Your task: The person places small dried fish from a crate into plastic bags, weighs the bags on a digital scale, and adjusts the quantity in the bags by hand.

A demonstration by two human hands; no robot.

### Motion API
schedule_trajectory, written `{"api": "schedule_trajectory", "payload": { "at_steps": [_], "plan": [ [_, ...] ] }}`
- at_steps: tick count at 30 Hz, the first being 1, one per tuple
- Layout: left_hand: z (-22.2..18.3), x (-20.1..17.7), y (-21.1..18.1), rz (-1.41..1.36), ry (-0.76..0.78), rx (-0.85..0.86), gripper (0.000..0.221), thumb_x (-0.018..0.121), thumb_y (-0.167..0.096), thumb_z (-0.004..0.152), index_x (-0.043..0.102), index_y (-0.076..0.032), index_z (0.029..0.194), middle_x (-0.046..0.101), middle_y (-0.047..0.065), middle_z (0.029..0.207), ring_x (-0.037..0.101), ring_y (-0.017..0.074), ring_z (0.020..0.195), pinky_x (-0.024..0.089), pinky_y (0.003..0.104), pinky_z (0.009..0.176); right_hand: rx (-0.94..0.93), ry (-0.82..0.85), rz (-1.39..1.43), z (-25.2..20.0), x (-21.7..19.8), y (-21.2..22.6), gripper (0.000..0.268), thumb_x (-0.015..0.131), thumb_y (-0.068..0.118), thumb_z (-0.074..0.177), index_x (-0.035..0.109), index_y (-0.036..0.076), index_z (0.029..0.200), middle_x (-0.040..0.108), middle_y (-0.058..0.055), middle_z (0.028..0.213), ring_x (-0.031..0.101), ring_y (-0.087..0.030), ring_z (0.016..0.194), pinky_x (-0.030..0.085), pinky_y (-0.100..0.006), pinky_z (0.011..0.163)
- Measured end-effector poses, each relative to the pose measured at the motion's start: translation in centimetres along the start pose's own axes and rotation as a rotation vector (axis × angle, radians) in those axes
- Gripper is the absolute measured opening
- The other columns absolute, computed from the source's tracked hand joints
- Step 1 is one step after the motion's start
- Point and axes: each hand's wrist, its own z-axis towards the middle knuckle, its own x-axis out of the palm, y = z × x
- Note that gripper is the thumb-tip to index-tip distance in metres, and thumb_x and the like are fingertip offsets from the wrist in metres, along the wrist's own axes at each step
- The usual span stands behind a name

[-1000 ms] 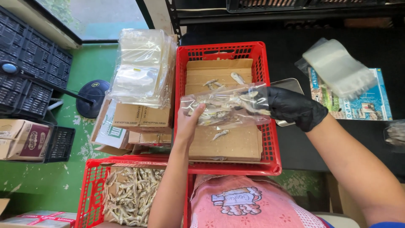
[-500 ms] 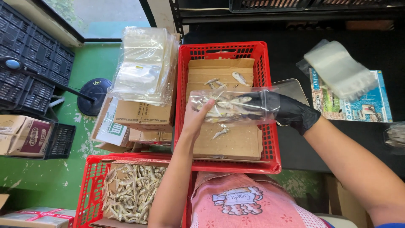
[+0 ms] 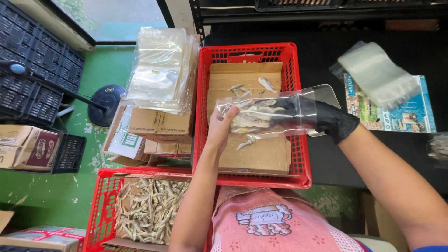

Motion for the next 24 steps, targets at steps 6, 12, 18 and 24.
{"api": "schedule_trajectory", "payload": {
  "at_steps": [6,12,18,24],
  "plan": [
    [1.2,-2.8,3.7,-0.041,-0.029,-0.028,0.053,0.084,-0.027,0.088,0.060,-0.013,0.132,0.068,0.006,0.120,0.061,0.0161,0.110,0.056,0.043,0.099,0.025,-0.043,0.058,1.5,-1.8,-1.7,0.052,0.069,0.007,0.088,0.060,-0.007,0.137,0.071,-0.027,0.097,0.074,-0.047,0.094,0.060,-0.065,0.084],
    [0.9,-2.7,3.9,-0.052,-0.031,-0.013,0.060,0.083,-0.027,0.089,0.056,-0.011,0.140,0.065,0.009,0.124,0.059,0.0182,0.113,0.055,0.045,0.100,0.054,-0.103,0.080,2.9,-4.9,-5.0,0.039,0.067,0.007,0.091,0.063,-0.009,0.126,0.073,-0.025,0.106,0.073,-0.042,0.102,0.059,-0.060,0.090],
    [0.8,-3.6,4.7,-0.050,-0.061,-0.062,0.057,0.083,-0.027,0.089,0.057,-0.011,0.137,0.064,0.007,0.123,0.061,0.0188,0.112,0.058,0.043,0.095,0.012,-0.183,-0.013,2.0,-0.5,-2.0,0.036,0.072,0.005,0.087,0.066,-0.009,0.120,0.072,-0.024,0.106,0.074,-0.040,0.098,0.061,-0.057,0.084],
    [-0.8,-2.3,2.8,-0.035,-0.053,-0.084,0.054,0.084,-0.030,0.087,0.058,-0.014,0.131,0.063,0.006,0.121,0.060,0.0178,0.109,0.059,0.043,0.093,0.035,-0.227,-0.075,1.0,1.4,-2.3,0.029,0.073,0.003,0.083,0.069,-0.007,0.111,0.075,-0.023,0.104,0.076,-0.035,0.093,0.064,-0.050,0.079]
  ]
}}
